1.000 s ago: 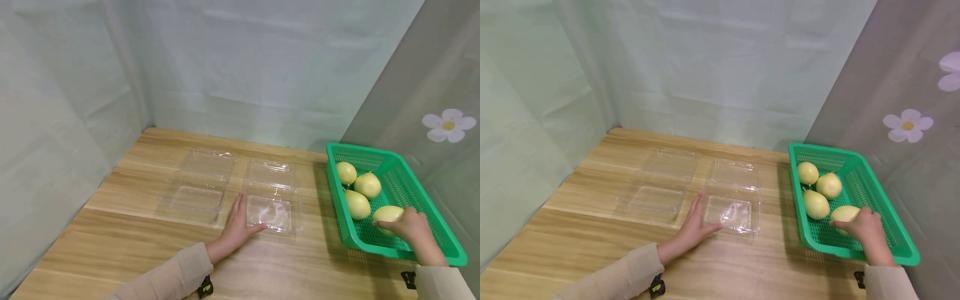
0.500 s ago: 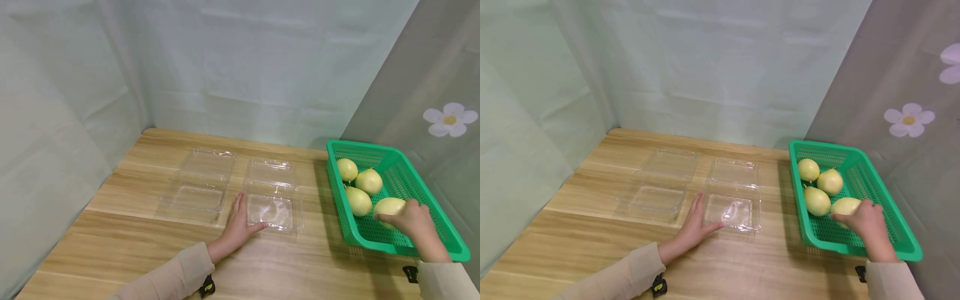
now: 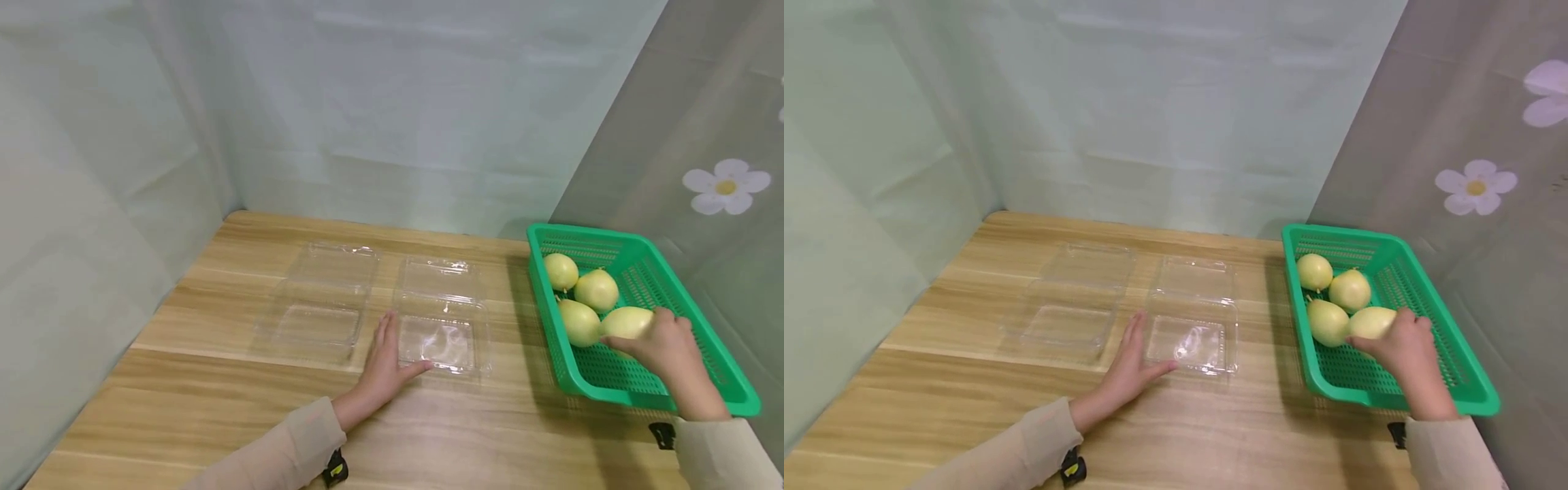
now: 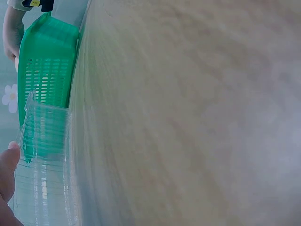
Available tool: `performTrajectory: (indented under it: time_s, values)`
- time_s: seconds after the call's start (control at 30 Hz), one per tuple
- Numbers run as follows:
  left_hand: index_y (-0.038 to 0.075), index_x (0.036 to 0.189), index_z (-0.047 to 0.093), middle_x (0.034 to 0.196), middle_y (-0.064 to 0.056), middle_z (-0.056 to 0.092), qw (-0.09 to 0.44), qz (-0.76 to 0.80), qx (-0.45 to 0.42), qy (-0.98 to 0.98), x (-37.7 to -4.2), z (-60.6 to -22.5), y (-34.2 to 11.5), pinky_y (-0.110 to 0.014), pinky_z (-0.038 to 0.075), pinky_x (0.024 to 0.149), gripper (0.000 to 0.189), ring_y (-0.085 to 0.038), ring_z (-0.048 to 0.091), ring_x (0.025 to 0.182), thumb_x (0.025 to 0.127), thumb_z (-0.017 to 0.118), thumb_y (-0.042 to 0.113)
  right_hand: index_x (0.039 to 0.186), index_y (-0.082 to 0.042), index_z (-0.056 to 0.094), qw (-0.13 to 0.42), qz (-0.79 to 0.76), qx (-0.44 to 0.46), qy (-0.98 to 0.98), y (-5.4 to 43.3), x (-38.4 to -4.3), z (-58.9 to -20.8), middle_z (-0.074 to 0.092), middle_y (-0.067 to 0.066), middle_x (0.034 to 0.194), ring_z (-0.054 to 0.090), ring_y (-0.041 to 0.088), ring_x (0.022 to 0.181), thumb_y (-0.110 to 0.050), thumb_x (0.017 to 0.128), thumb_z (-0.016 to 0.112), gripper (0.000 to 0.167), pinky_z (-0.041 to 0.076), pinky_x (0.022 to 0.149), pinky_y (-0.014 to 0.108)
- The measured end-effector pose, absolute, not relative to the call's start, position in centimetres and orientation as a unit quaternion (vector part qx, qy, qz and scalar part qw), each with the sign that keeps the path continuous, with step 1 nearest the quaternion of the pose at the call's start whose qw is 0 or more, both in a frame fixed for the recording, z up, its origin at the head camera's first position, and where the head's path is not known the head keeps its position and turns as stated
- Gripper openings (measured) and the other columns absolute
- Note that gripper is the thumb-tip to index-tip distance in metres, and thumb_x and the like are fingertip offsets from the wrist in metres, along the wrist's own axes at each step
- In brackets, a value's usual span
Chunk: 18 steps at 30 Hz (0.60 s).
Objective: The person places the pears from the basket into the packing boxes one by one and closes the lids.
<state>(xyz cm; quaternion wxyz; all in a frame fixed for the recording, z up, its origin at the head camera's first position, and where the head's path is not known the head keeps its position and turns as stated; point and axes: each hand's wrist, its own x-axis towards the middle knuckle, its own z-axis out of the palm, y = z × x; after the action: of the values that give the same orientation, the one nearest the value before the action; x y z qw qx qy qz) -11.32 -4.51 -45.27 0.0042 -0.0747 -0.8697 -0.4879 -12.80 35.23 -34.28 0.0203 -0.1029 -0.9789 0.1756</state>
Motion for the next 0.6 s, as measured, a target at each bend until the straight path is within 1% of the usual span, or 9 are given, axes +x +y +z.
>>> performTrajectory:
  time_s: [0.17, 0.3, 0.43, 0.6]
  values:
    - [-0.002, 0.151, 0.011, 0.159, -0.02, 0.004, 0.002, -0.489, -0.073, -0.869, -11.4, -45.2, -4.7, -0.058, 0.014, 0.115, 0.108, -0.038, 0.004, 0.146, 0.075, 0.078, 0.037, 0.107, 0.024, 0.038, 0.035, 0.17, -0.091, -0.981, 34.6, -13.0, -34.1, 0.041, 0.037, 0.089, 0.041, 0.044, 0.078, -0.043, 0.068, 0.08, 0.088, 0.038, 0.051, 0.04]
    - [-0.003, 0.15, 0.011, 0.158, -0.02, 0.005, 0.004, -0.492, -0.076, -0.868, -11.3, -45.3, -4.6, -0.059, 0.014, 0.115, 0.108, -0.039, 0.004, 0.145, 0.075, 0.078, 0.037, 0.107, 0.024, 0.039, 0.044, 0.171, -0.082, -0.981, 34.3, -13.1, -33.9, 0.042, 0.036, 0.089, 0.041, 0.043, 0.077, -0.042, 0.068, 0.081, 0.088, 0.037, 0.05, 0.038]
    - [-0.004, 0.15, 0.012, 0.158, -0.022, 0.005, 0.01, -0.489, -0.078, -0.869, -11.3, -45.4, -4.7, -0.061, 0.015, 0.114, 0.108, -0.041, 0.005, 0.145, 0.076, 0.078, 0.037, 0.108, 0.025, 0.039, 0.054, 0.172, -0.069, -0.981, 33.8, -13.2, -33.7, 0.042, 0.037, 0.09, 0.041, 0.044, 0.079, -0.042, 0.069, 0.08, 0.088, 0.038, 0.051, 0.04]
    - [-0.005, 0.15, 0.011, 0.158, -0.022, 0.005, 0.007, -0.488, -0.077, -0.87, -11.3, -45.4, -4.7, -0.06, 0.014, 0.115, 0.108, -0.04, 0.004, 0.145, 0.076, 0.077, 0.038, 0.11, 0.025, 0.038, 0.06, 0.175, -0.061, -0.981, 33.2, -13.3, -33.2, 0.043, 0.038, 0.093, 0.04, 0.045, 0.082, -0.041, 0.07, 0.08, 0.088, 0.038, 0.053, 0.042]
